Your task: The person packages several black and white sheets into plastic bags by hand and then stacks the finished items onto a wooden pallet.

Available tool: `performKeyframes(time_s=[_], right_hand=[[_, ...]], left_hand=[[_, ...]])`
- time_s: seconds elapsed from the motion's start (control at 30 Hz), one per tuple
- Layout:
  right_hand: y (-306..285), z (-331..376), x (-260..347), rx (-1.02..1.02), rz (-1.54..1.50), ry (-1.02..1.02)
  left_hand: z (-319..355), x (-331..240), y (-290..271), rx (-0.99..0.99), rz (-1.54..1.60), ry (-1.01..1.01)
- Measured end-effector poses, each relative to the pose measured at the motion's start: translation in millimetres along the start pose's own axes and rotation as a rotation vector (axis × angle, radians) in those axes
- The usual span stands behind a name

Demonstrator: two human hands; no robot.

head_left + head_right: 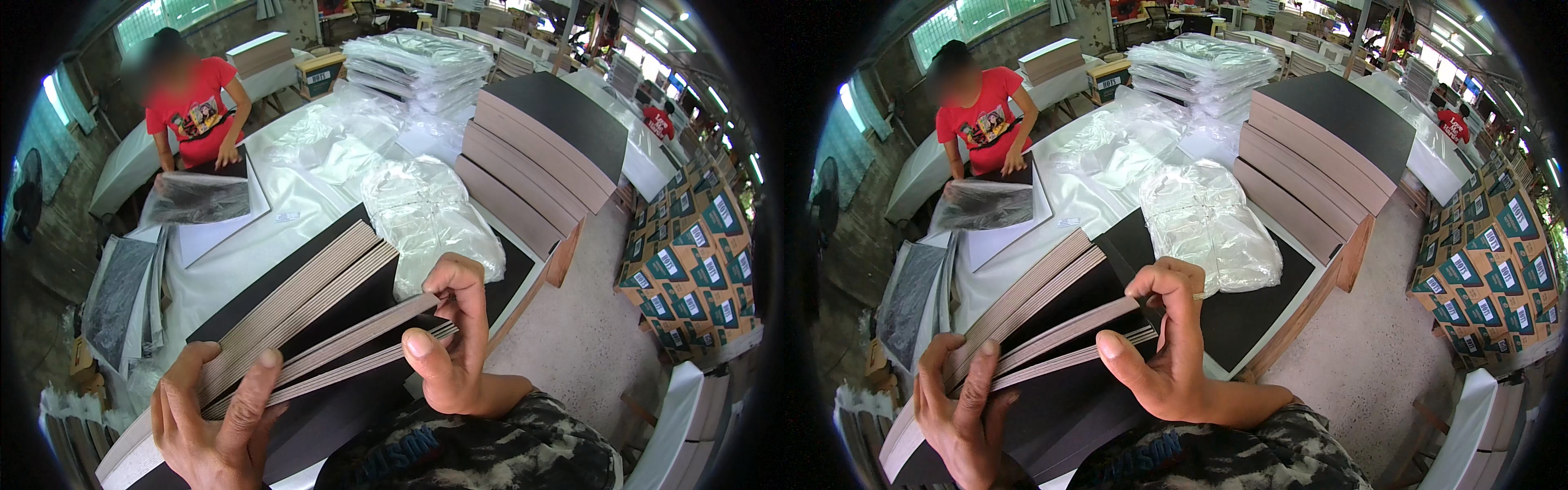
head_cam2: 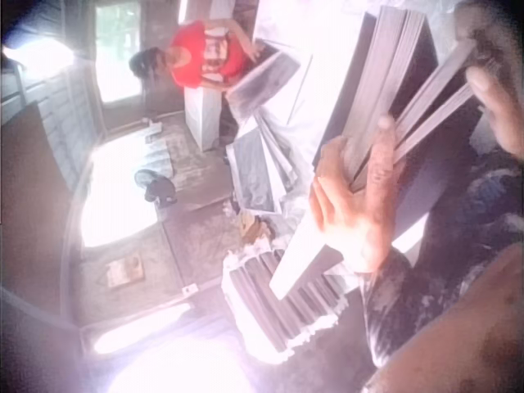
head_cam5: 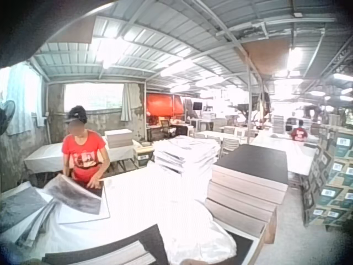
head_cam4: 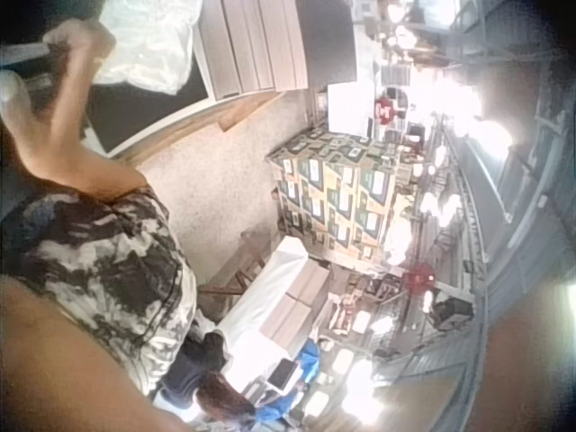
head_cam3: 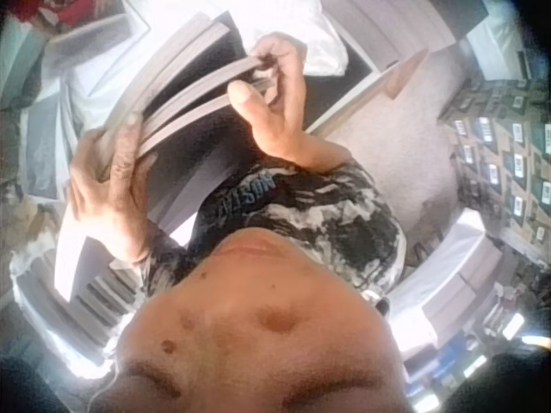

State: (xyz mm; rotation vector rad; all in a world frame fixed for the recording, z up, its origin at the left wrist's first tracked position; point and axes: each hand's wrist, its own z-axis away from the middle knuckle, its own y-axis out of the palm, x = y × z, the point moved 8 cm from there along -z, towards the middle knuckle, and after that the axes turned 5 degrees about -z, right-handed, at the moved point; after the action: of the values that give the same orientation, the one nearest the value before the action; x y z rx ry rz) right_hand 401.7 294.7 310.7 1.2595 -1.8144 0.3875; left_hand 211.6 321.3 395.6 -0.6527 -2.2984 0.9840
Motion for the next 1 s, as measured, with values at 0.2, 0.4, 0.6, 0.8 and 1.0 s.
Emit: performKeyframes(time_s=[0.2, 0.4, 0.6, 0.8, 1.0], right_hand=[[7.9, 0.8, -8.4, -0.012, -0.279, 0.040], [8.8, -7.7, 2.8, 0.068, -0.063, 0.030], [5.9, -7.8, 5.6, 0.133, 0.110, -0.041], [6.4, -9.1, 2.1, 0.031, -0.040, 0.003], [4.7, -8.2, 3.8, 0.117, 0.088, -0.064]], left_hand=[[-4.3, -1.9, -0.4, 0.035, 0.039, 0.008], [-6.3, 0.2, -1.1, 0.058, 0.063, -0.002], [-6.0, 0.6, -1.2, 0.060, 0.071, -0.010], [-5.9, 0.0, 0.0, 0.053, 0.083, -0.016], [-6.7, -0.4, -1.3, 0.050, 0.064, -0.001]])
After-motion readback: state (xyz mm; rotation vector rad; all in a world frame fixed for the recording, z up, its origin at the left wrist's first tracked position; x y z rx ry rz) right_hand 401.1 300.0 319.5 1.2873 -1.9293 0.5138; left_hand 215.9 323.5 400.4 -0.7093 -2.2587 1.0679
